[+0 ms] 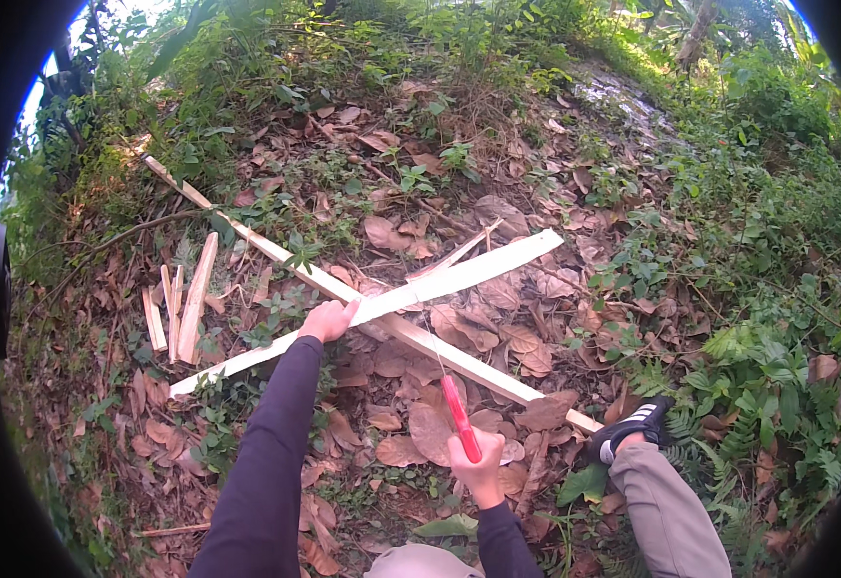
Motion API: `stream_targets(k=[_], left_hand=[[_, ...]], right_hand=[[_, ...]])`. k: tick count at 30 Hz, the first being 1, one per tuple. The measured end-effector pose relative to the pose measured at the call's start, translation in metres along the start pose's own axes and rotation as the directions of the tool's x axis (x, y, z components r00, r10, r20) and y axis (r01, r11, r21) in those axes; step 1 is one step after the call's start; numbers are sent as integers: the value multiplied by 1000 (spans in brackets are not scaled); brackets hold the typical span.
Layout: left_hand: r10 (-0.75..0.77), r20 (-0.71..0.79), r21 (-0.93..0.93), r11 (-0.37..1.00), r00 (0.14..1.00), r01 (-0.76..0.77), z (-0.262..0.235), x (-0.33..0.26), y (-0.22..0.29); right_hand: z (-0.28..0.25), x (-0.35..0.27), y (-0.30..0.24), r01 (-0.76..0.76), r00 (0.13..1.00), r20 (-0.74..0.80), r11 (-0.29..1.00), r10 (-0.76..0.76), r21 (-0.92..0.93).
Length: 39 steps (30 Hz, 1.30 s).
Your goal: The person sits on the forest floor and uses a red folding saw to cut a long, light-colored wooden plank. The plank is supported by a cross-shaped arrangement of other wooden pieces. The person saws through the wood repeatedly, creating small wood chips.
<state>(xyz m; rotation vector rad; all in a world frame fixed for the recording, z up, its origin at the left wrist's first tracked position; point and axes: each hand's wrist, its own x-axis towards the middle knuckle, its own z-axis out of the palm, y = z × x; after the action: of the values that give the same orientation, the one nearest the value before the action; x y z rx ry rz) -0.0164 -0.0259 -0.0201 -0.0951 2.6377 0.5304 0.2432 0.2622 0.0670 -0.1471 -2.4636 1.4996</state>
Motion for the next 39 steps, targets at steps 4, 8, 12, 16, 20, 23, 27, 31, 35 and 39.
stream_targets(k=[4, 8, 12, 16, 20, 23, 27, 31, 35, 39], left_hand=[[-9, -25, -55, 998, 1000, 8, -3, 9, -12], [15, -76, -29, 999, 997, -17, 4, 8, -9], [30, -96, -6, 1000, 995, -31, 1, 1, 0], [10, -102, -40, 999, 995, -14, 7, 5, -12], [33, -79, 1, 999, 996, -33, 1, 4, -6], [46, -109, -5, 999, 993, -47, 3, 6, -8], [56, -93, 1, 998, 994, -56, 0, 6, -5], [39, -83, -61, 997, 996, -44, -5, 5, -12], [36, -65, -61, 997, 997, -40, -9, 9, -6], [64, -26, -90, 994, 998, -66, -4, 6, -17]], right_hand=[[-6, 15, 10, -102, 994, 38, 994, 101, 45], [-34, -30, -5, -164, 986, -1, 983, 164, 77], [-23, 11, -14, -112, 993, 25, 993, 111, 23], [-15, 12, -5, -137, 985, 115, 990, 131, 46], [-37, -23, -17, -120, 990, 74, 993, 119, 10], [-4, 14, -2, -33, 994, 101, 999, 30, 29], [46, 74, -8, -14, 990, 143, 996, 1, 91], [35, 74, 8, -78, 967, 250, 992, 50, 104], [-21, 30, 19, -16, 974, 228, 997, 0, 70], [-26, 36, 17, 10, 988, 156, 999, -17, 43]])
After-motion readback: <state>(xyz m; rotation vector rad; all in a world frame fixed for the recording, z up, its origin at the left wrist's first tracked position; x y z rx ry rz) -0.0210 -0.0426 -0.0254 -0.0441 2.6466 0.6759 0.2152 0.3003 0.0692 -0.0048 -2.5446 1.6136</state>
